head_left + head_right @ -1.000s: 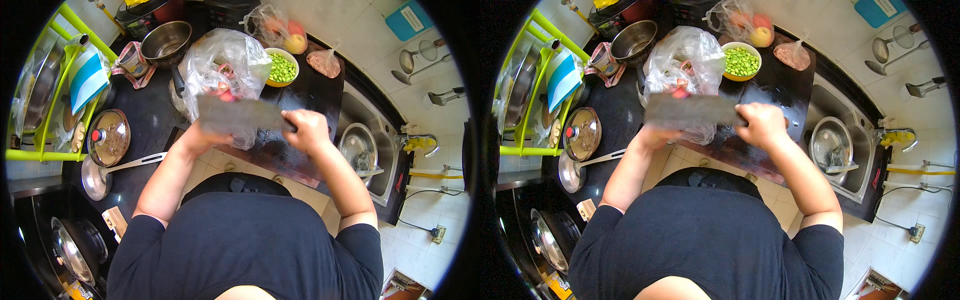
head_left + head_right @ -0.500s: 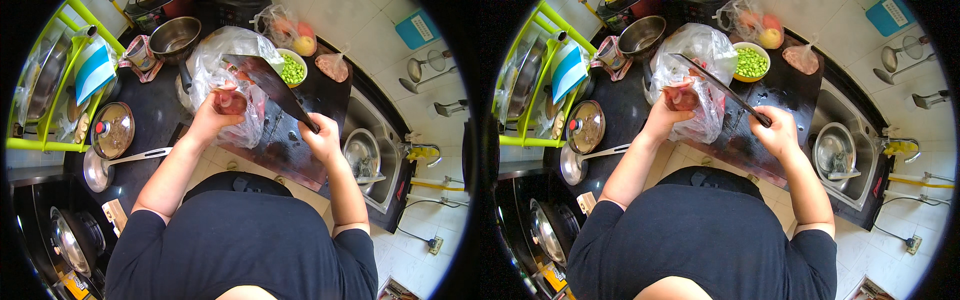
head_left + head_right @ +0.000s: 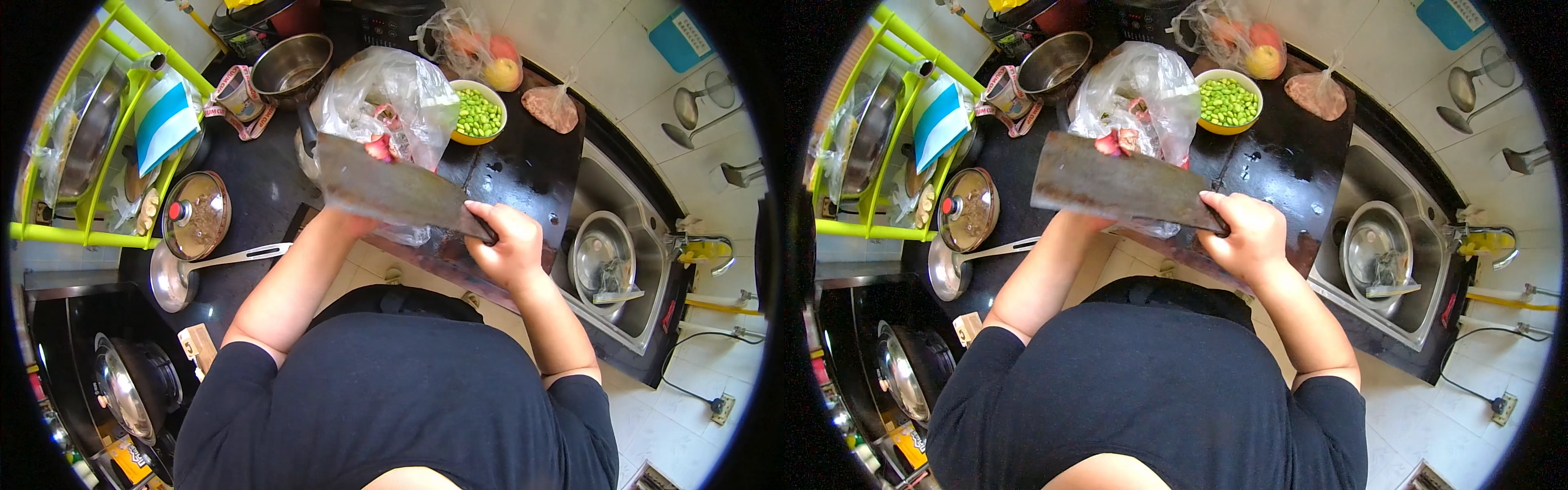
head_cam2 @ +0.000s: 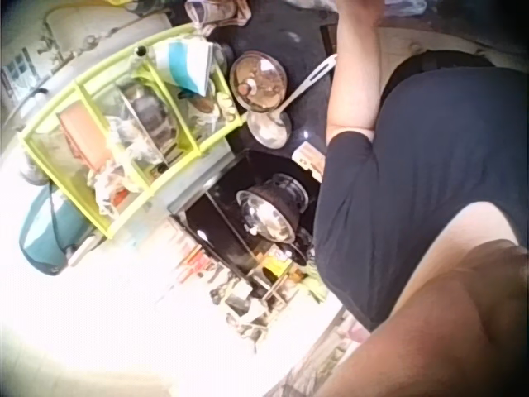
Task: The person peels the skin off two red onions using a knife and their hands, discarding the peels into a plastic bag. They then wash the onions in a sink and chop them into small pieces on a cutting board, placing the diced onions into a bowl containing edamame.
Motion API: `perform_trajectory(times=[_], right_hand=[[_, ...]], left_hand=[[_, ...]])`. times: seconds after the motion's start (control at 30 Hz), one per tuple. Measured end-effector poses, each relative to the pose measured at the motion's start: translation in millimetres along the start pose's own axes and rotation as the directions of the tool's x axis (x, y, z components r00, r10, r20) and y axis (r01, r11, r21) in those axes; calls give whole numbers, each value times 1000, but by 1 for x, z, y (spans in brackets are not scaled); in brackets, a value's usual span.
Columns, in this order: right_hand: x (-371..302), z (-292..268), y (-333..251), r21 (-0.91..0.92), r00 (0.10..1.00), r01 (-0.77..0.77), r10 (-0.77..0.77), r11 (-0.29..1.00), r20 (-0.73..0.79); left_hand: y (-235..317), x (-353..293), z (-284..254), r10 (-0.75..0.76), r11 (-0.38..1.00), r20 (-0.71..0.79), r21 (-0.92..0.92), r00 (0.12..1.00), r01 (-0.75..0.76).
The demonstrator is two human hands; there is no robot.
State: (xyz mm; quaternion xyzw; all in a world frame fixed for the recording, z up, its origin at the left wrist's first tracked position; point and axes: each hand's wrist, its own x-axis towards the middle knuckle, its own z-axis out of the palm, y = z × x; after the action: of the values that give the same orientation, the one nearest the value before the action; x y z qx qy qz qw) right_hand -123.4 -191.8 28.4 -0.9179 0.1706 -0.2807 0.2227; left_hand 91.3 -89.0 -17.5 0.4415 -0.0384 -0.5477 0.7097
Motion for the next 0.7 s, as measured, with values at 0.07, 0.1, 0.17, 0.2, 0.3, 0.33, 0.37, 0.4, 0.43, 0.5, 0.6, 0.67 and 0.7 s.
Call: perform_trajectory(times=[0.07, 0.1, 0.17, 0.2, 0.3, 0.33, 0.37, 0.4, 0.43, 0.5, 0.6, 0.67, 0.7], right_hand=[[1, 5, -2, -42, 996, 84, -84, 996, -14], [1, 6, -4, -66, 995, 103, -104, 993, -11], [3, 7, -6, -103, 990, 142, -143, 984, 0], [5, 7, -6, -110, 989, 147, -147, 983, 12], [9, 8, -8, -113, 985, 174, -172, 978, 27], [11, 8, -9, -103, 982, 190, -189, 976, 16], [12, 9, -9, -92, 978, 206, -207, 974, 6], [12, 9, -9, -100, 977, 215, -215, 972, 10], [13, 10, -9, -108, 975, 223, -223, 969, 14], [15, 11, -9, -115, 972, 236, -235, 965, 30], [17, 10, -7, -124, 966, 256, -249, 959, 64], [18, 10, -5, -146, 961, 272, -262, 951, 84], [19, 10, -4, -154, 961, 272, -262, 950, 85]], left_hand=[[1, 1, -2, 35, 999, 48, 0, 998, -35], [1, 0, -3, 47, 999, 75, -10, 996, -47], [-2, -1, -4, 76, 997, 123, -26, 990, -73], [-2, -2, -4, 90, 996, 142, -34, 986, -86], [-3, -7, -8, 126, 991, 203, -68, 971, -114], [-3, -9, -11, 136, 989, 224, -87, 965, -119], [-2, -11, -13, 141, 988, 243, -98, 960, -120], [-3, -13, -14, 144, 987, 264, -111, 954, -118], [-3, -13, -16, 151, 985, 278, -121, 949, -121], [-2, -16, -17, 153, 985, 304, -122, 940, -121], [-3, -17, -19, 152, 986, 335, -121, 930, -117], [-2, -16, -21, 145, 987, 358, -121, 923, -108], [-1, -16, -20, 140, 988, 371, -118, 918, -103]])
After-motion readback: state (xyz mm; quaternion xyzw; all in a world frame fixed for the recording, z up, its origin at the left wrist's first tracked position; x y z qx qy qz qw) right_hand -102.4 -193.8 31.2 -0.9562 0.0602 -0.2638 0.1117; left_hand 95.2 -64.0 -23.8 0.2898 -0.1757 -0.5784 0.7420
